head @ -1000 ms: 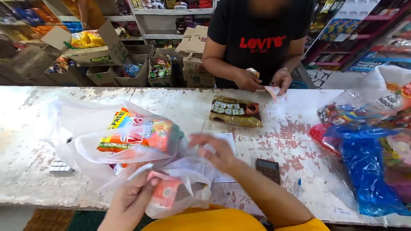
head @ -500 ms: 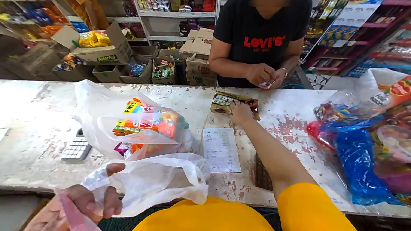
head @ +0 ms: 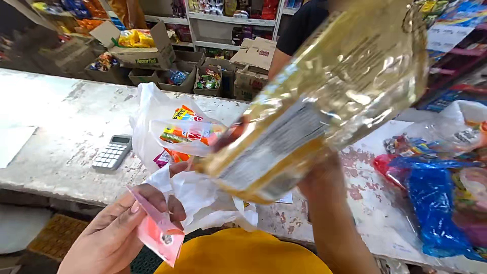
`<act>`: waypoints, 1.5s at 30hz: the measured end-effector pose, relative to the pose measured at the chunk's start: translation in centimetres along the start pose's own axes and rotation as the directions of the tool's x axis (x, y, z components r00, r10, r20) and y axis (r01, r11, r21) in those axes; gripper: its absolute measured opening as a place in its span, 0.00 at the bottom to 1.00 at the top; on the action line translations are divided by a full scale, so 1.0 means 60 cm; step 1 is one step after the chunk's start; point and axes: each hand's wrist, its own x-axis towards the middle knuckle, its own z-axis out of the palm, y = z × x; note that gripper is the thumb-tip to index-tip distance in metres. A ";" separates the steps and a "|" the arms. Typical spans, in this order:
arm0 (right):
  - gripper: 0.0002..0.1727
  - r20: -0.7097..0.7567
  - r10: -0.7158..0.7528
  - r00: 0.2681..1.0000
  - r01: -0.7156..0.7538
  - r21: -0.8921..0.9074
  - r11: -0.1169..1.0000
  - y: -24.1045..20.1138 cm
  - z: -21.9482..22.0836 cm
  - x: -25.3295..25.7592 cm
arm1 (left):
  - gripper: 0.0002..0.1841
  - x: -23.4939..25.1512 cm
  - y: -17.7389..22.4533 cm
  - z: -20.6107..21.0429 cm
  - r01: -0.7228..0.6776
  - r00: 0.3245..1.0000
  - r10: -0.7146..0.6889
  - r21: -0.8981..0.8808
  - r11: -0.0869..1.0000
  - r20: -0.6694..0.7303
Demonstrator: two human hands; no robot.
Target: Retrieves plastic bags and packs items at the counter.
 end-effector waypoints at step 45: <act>0.16 0.319 0.278 0.906 0.300 -0.948 0.109 0.174 -0.234 -0.028 | 0.20 0.273 -0.271 0.072 0.040 0.999 -0.045 0.802 0.595 -0.016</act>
